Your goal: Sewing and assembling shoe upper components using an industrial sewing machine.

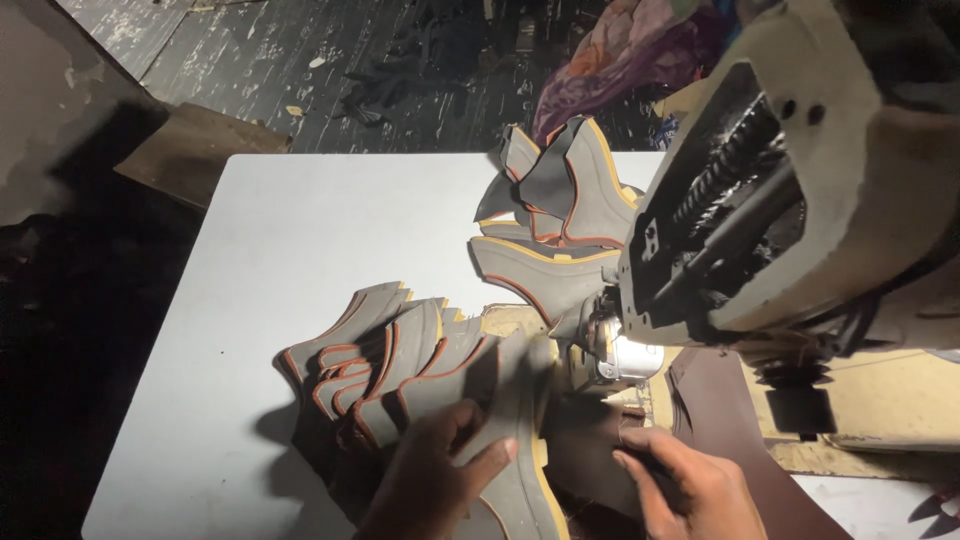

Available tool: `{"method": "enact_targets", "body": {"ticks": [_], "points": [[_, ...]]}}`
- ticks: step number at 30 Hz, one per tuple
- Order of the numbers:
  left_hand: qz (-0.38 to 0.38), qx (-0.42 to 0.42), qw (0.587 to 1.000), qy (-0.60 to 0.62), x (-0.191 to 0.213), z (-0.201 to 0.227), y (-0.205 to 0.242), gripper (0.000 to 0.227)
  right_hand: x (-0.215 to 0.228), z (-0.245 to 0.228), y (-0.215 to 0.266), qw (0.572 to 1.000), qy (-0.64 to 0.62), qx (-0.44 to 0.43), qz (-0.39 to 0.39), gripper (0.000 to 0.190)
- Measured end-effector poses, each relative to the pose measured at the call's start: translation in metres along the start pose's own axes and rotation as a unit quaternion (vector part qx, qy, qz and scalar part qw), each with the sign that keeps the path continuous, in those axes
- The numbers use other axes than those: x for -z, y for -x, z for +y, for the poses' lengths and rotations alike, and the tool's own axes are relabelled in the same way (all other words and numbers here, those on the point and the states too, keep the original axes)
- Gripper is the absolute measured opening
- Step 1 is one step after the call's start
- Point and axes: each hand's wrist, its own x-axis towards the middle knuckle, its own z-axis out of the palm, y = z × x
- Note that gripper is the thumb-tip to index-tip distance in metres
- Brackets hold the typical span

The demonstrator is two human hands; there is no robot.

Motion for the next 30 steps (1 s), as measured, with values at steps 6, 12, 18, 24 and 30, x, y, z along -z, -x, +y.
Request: {"method": "enact_targets", "body": {"ticks": [6, 12, 18, 24, 30], "points": [[-0.229, 0.075, 0.933, 0.269, -0.003, -0.029, 0.002, 0.034, -0.009, 0.014, 0.004, 0.998, 0.027, -0.054, 0.009, 0.023], [-0.22, 0.179, 0.859, 0.426, 0.004, 0.01, 0.013, 0.046, -0.012, 0.023, 0.01, 0.995, -0.045, -0.092, -0.014, 0.016], [-0.095, 0.019, 0.892, 0.442, -0.058, -0.051, -0.003, 0.035, -0.01, -0.003, 0.007, 0.893, -0.345, -0.255, -0.135, 0.031], [-0.137, 0.103, 0.842, 0.512, -0.035, -0.012, 0.009, 0.029, 0.0, 0.02, 0.017, 0.867, -0.347, -0.269, -0.235, 0.031], [-0.115, 0.028, 0.914, 0.388, -0.033, -0.007, 0.012, 0.033, 0.01, 0.02, 0.016, 0.859, -0.34, -0.26, -0.281, 0.029]]}}
